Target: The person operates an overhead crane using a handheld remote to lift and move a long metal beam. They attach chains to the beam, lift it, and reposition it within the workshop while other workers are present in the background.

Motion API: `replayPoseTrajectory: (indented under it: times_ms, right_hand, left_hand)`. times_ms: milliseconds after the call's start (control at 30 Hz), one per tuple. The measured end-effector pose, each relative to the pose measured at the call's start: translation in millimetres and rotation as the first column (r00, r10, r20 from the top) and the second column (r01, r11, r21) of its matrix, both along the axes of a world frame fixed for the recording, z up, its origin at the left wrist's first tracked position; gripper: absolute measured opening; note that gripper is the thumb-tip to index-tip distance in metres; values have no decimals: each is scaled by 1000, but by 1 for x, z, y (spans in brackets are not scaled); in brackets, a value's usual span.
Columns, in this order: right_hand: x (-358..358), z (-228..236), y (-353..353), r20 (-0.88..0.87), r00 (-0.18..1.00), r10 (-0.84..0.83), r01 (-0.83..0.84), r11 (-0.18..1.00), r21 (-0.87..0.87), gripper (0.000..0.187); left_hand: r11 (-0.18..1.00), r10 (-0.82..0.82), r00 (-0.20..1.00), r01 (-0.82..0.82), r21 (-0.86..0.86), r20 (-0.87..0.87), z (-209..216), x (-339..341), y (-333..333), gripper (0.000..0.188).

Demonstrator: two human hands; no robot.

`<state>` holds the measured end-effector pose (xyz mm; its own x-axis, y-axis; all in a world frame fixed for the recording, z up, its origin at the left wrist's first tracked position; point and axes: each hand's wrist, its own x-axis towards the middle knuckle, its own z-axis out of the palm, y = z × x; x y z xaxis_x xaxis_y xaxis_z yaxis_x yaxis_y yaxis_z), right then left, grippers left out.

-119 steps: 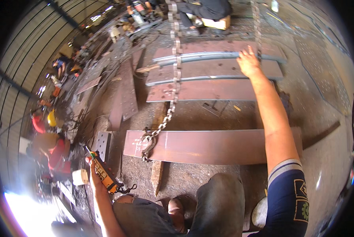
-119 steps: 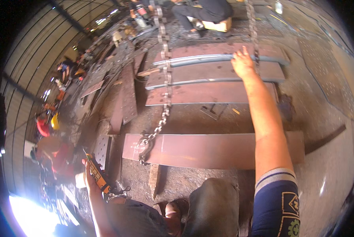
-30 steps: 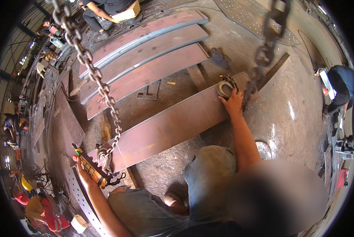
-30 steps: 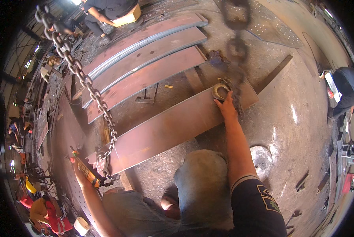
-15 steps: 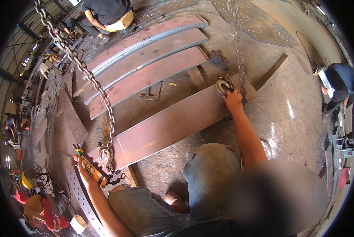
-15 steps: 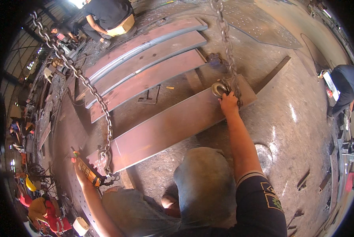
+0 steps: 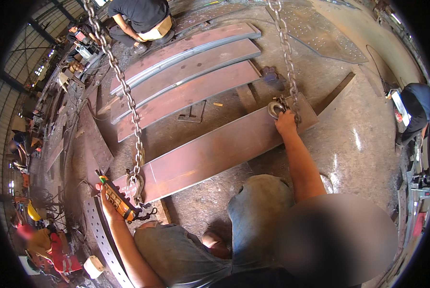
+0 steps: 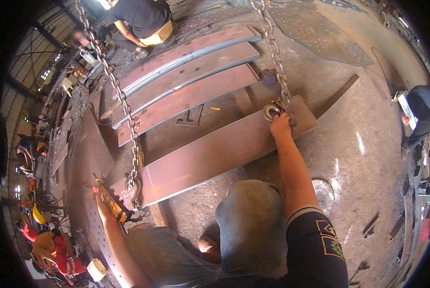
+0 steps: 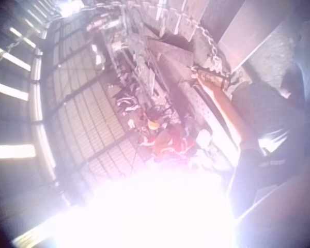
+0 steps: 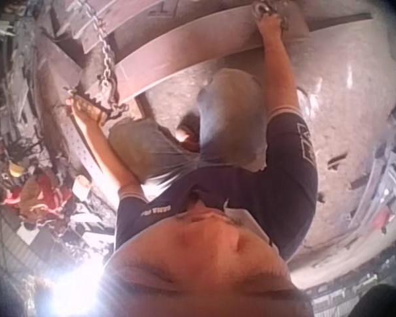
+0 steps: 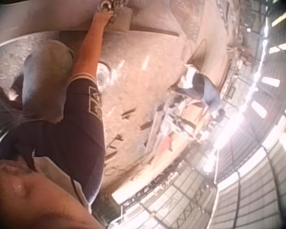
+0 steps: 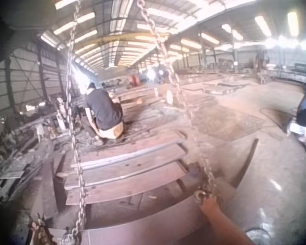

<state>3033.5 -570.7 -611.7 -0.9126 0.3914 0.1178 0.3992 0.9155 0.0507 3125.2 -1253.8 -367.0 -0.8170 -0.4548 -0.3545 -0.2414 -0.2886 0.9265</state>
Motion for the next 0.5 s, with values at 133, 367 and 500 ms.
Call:
replayPoseTrajectory:
  times_ms: [133,367,500]
  right_hand:
    - [-10,1,-4,170,984,-59,72,995,-67,49]
    - [-23,9,4,363,928,77,-84,996,2,55]
    - [-45,-52,24,151,985,-85,111,979,-171,46]
  left_hand:
    - [999,28,1000,-28,-28,5,-1,1,-3,43]
    - [999,10,1000,-10,-31,7,-2,0,-4,48]
    - [1000,2,1000,-2,-2,13,1,0,1,44]
